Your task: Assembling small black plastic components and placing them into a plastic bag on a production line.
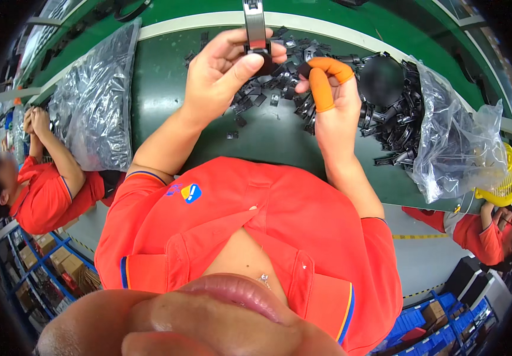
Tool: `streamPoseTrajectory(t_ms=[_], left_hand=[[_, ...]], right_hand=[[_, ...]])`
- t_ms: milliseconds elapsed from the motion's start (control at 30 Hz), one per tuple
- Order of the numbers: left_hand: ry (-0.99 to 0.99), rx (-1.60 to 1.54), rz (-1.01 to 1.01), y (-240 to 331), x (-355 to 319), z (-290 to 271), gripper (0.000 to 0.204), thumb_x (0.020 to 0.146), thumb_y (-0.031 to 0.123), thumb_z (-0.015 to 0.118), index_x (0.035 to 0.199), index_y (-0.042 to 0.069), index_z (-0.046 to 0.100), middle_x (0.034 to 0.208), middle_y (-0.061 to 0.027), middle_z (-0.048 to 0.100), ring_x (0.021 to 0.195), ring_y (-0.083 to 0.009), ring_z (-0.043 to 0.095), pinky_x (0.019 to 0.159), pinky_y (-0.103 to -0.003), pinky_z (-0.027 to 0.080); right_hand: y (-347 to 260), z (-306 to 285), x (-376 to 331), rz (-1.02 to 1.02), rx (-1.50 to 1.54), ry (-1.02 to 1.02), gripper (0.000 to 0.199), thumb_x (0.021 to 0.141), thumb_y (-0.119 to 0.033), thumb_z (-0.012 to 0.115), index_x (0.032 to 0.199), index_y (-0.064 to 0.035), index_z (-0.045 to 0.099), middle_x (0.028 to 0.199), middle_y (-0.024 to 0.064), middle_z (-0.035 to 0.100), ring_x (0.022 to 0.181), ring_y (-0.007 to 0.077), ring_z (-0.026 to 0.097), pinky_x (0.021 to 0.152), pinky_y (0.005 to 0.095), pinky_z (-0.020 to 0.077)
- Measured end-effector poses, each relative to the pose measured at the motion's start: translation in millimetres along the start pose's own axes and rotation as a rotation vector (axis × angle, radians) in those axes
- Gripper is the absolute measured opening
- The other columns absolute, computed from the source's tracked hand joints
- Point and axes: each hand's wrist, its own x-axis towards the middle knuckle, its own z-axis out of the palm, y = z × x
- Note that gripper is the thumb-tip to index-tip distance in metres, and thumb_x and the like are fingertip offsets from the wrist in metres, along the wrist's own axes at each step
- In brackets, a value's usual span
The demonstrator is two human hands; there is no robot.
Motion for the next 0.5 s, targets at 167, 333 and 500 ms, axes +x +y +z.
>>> streamPoseTrajectory(t_ms=[167,333,500], left_hand=[[-0.026,0.011,-0.055,-2,-1,3,0.035,0.086,0.008,0.059,0.116,-0.005,0.047,0.107,-0.0129,0.06,0.099,-0.0168,0.059,0.088,-0.029,0.047],[-0.037,0.114,-0.041,-5,-3,0,0.037,0.084,0.005,0.061,0.117,-0.005,0.048,0.113,-0.0124,0.057,0.101,-0.0162,0.057,0.089,-0.029,0.047],[-0.07,0.137,-0.063,-7,-5,-2,0.038,0.085,0.001,0.058,0.12,-0.005,0.045,0.119,-0.0134,0.054,0.106,-0.0168,0.054,0.091,-0.028,0.045]], right_hand=[[-23,9,9,-0.109,0.005,-0.049,0.014,0.087,-0.002,0.054,0.101,0.0015,0.054,0.091,0.008,0.057,0.073,0.0106,0.054,0.069,0.0221,0.0435],[-33,12,20,-0.4,-0.495,-0.153,0.013,0.08,0.003,0.06,0.093,0.0031,0.06,0.089,0.0078,0.059,0.074,0.0126,0.056,0.065,0.0224,0.0451],[-37,13,23,-0.554,-0.691,-0.197,0.014,0.074,0.005,0.065,0.088,0.0024,0.063,0.087,0.0087,0.06,0.077,0.0158,0.057,0.067,0.0234,0.0449]])
